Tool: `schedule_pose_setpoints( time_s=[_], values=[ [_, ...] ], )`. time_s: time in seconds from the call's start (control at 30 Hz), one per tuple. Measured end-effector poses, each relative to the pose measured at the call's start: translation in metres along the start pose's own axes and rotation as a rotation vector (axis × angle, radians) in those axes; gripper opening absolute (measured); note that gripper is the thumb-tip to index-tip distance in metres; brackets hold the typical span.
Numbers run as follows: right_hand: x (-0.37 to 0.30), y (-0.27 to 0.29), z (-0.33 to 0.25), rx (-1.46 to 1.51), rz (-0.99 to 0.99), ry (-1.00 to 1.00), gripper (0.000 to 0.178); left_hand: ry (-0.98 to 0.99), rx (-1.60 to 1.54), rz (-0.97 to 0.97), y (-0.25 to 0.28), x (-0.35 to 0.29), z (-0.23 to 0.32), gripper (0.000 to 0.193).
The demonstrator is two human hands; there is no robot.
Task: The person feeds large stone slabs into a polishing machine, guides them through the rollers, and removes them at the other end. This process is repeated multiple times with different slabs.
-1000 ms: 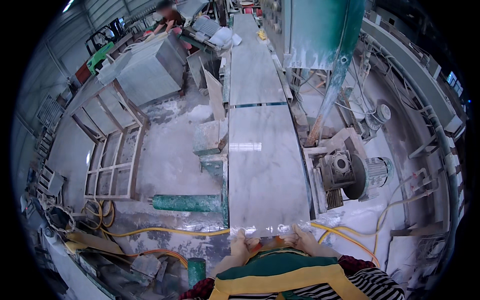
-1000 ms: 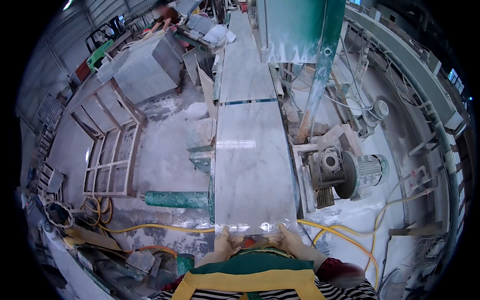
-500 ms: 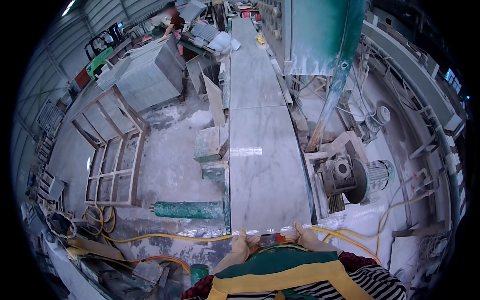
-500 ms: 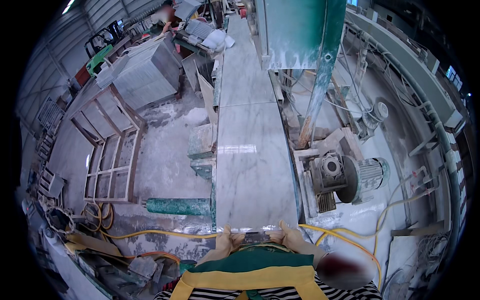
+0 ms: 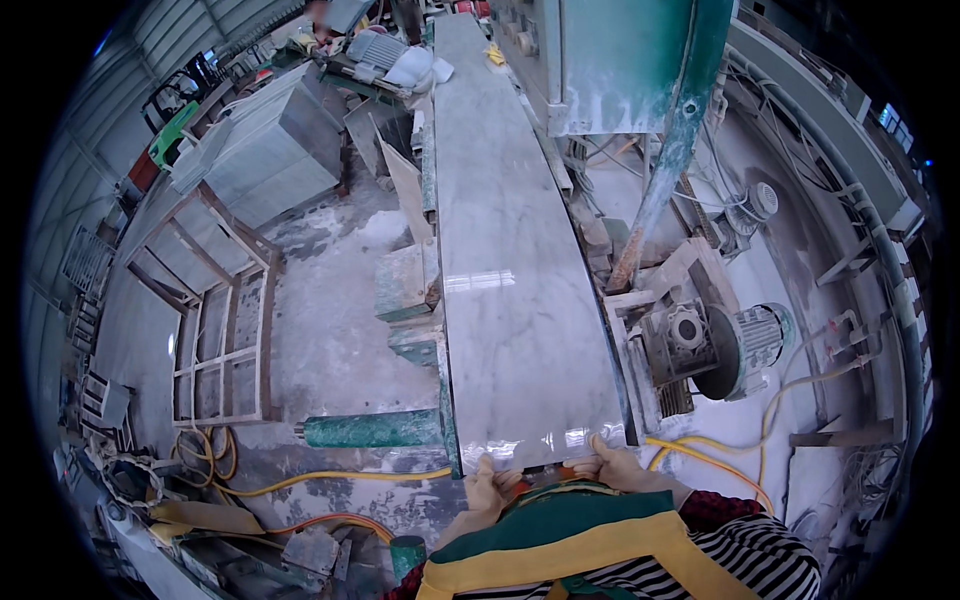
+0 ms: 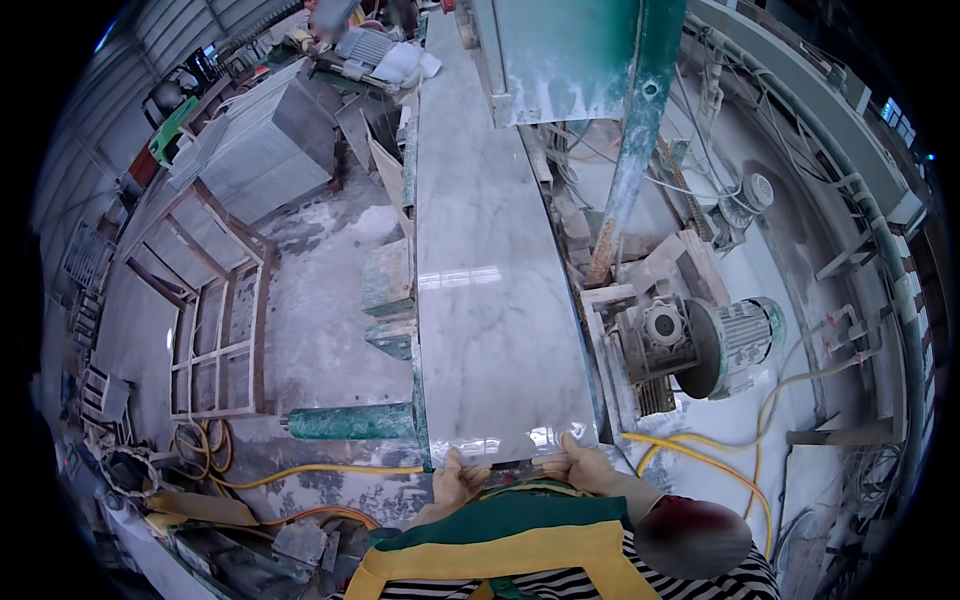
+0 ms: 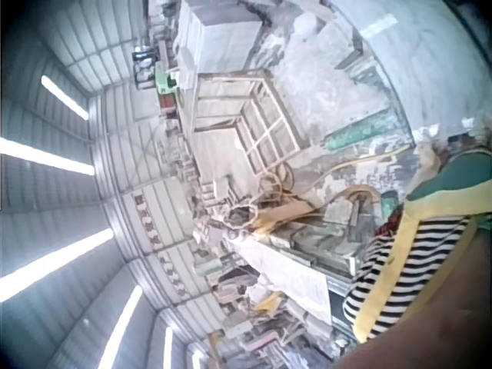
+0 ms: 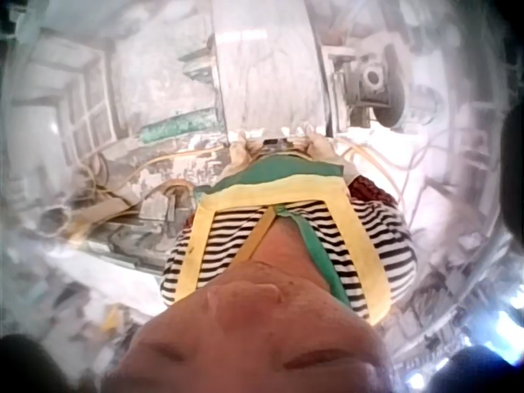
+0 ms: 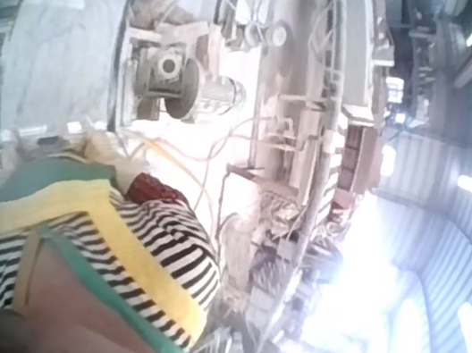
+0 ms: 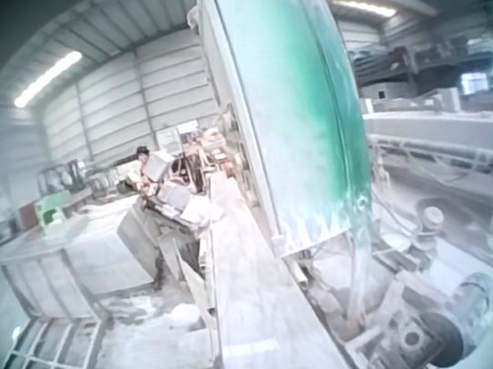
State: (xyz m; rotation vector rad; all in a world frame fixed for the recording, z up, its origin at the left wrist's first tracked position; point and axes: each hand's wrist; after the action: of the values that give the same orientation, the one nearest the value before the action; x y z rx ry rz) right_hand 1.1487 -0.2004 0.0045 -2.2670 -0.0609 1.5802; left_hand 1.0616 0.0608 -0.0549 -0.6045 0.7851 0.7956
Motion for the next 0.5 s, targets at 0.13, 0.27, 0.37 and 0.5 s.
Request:
schedule_pose_setpoints(
  time_s=[0.13,0.27,0.37,0.5],
  values=[
    [0.01,0.006,0.001,0.018,0.047,-0.055,0.074,-0.062,-0.006,-0.015,0.001,0.003,-0.006,0.062],
    [0.012,0.009,-0.006,0.042,0.031,-0.113,0.072,-0.096,0.011,0.002,0.001,0.008,-0.013,0.063],
    [0.015,0.009,-0.005,0.05,0.042,-0.021,0.069,-0.11,0.012,0.014,-0.001,0.012,-0.016,0.065],
    [0.028,0.02,-0.003,-0.094,-0.038,0.017,0.074,-0.067,0.0,0.063,-0.02,-0.002,-0.001,0.061]
  ],
)
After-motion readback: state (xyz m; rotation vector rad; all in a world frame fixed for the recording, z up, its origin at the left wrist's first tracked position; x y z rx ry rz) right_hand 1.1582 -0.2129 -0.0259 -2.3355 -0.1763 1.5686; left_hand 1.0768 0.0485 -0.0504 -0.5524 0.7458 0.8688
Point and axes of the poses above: each hand's wrist, its own x-axis towards the middle knuckle, its own y-axis out of the back of the hand, z = x × y, and after that the axes turned 12 degrees about z, right-handed
